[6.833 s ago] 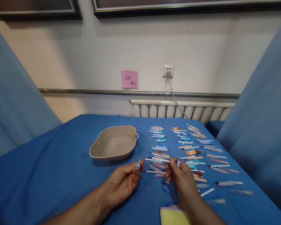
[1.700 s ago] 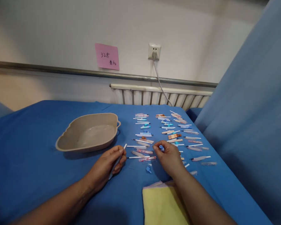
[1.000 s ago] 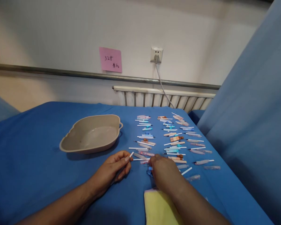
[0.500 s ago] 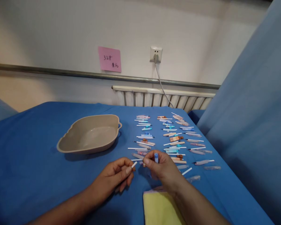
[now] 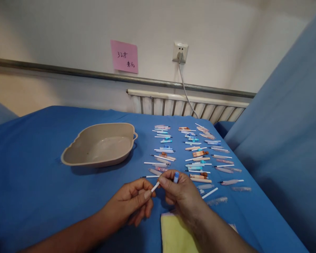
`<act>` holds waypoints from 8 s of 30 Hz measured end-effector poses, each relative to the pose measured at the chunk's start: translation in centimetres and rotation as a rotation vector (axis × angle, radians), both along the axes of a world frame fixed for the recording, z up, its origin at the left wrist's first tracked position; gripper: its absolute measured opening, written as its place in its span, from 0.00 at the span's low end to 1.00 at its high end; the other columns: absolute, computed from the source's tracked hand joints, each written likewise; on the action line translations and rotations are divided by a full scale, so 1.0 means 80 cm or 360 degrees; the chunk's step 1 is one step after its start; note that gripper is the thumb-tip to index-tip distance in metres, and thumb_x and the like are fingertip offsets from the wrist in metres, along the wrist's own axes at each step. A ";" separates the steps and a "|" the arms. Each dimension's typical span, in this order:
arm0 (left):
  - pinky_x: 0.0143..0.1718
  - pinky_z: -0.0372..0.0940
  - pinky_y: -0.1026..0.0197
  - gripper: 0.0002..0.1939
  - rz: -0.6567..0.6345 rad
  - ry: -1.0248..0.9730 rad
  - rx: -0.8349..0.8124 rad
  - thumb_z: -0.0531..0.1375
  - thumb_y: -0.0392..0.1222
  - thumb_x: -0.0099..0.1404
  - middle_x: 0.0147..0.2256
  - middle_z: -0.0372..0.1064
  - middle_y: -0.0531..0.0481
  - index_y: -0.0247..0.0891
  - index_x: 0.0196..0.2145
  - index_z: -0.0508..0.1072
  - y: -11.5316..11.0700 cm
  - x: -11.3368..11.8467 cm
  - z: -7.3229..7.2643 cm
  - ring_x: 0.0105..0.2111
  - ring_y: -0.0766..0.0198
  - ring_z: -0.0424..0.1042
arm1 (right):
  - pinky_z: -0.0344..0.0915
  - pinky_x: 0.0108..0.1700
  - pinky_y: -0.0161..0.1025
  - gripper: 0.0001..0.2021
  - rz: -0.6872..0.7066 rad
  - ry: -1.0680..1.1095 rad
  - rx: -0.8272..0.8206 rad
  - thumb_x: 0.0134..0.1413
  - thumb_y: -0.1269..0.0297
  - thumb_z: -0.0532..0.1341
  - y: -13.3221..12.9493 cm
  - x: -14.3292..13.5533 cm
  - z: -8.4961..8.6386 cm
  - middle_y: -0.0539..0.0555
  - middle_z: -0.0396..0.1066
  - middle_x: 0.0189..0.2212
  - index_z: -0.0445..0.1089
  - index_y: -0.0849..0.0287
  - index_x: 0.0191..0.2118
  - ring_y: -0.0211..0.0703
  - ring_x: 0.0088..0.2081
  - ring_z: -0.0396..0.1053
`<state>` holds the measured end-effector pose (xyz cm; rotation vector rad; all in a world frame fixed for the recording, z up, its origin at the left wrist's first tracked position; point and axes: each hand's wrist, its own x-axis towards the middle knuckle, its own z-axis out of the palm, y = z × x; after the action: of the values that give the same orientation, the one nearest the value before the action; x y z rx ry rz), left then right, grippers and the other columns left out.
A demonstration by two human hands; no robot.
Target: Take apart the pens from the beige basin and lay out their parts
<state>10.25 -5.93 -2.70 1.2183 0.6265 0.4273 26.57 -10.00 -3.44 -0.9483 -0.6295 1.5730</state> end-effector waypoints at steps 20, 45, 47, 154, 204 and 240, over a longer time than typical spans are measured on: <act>0.10 0.43 0.72 0.13 -0.0057 -0.0059 -0.0227 0.58 0.50 0.61 0.18 0.66 0.58 0.37 0.33 0.64 0.000 -0.005 0.005 0.10 0.77 0.54 | 0.44 0.19 0.30 0.11 -0.0166 -0.0635 0.0252 0.47 0.57 0.66 -0.006 -0.001 0.003 0.42 0.54 0.14 0.68 0.60 0.27 0.29 0.16 0.47; 0.12 0.49 0.73 0.13 0.0095 0.0013 0.0054 0.60 0.49 0.59 0.20 0.68 0.57 0.37 0.32 0.64 0.001 -0.003 0.003 0.12 0.76 0.58 | 0.47 0.17 0.30 0.10 -0.0248 -0.0469 0.0326 0.51 0.56 0.63 -0.006 -0.003 0.005 0.48 0.69 0.26 0.68 0.58 0.30 0.26 0.15 0.48; 0.14 0.51 0.73 0.14 0.0100 0.0021 0.0119 0.60 0.50 0.59 0.21 0.68 0.56 0.36 0.32 0.65 0.003 -0.004 0.003 0.13 0.75 0.60 | 0.47 0.16 0.30 0.10 -0.0277 -0.0356 0.0352 0.51 0.56 0.63 -0.004 -0.002 0.006 0.49 0.71 0.30 0.66 0.58 0.30 0.25 0.14 0.48; 0.14 0.49 0.72 0.13 0.0219 -0.0135 0.0119 0.61 0.48 0.59 0.20 0.66 0.56 0.35 0.34 0.69 0.033 -0.022 0.003 0.13 0.76 0.57 | 0.61 0.30 0.36 0.12 0.0381 -0.2994 0.0674 0.44 0.78 0.56 0.003 -0.033 -0.009 0.54 0.71 0.35 0.69 0.57 0.35 0.45 0.31 0.71; 0.23 0.58 0.68 0.12 0.0048 0.0222 0.0545 0.58 0.47 0.62 0.23 0.66 0.54 0.34 0.35 0.70 0.020 -0.020 0.006 0.20 0.71 0.62 | 0.59 0.36 0.37 0.13 -0.0068 -0.2030 0.1120 0.50 0.79 0.53 -0.023 0.013 0.036 0.52 0.66 0.34 0.65 0.55 0.38 0.42 0.35 0.65; 0.22 0.57 0.69 0.11 -0.0008 0.0125 0.0367 0.60 0.46 0.61 0.22 0.66 0.54 0.34 0.33 0.70 0.014 -0.015 -0.002 0.19 0.72 0.62 | 0.56 0.31 0.33 0.08 -0.0212 -0.1856 0.0725 0.60 0.62 0.53 -0.014 0.002 0.015 0.47 0.66 0.25 0.64 0.56 0.31 0.37 0.27 0.62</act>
<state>9.09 -4.82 -2.88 1.4613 0.6541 0.4583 26.75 -11.11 -2.25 -1.4592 -1.5949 0.5678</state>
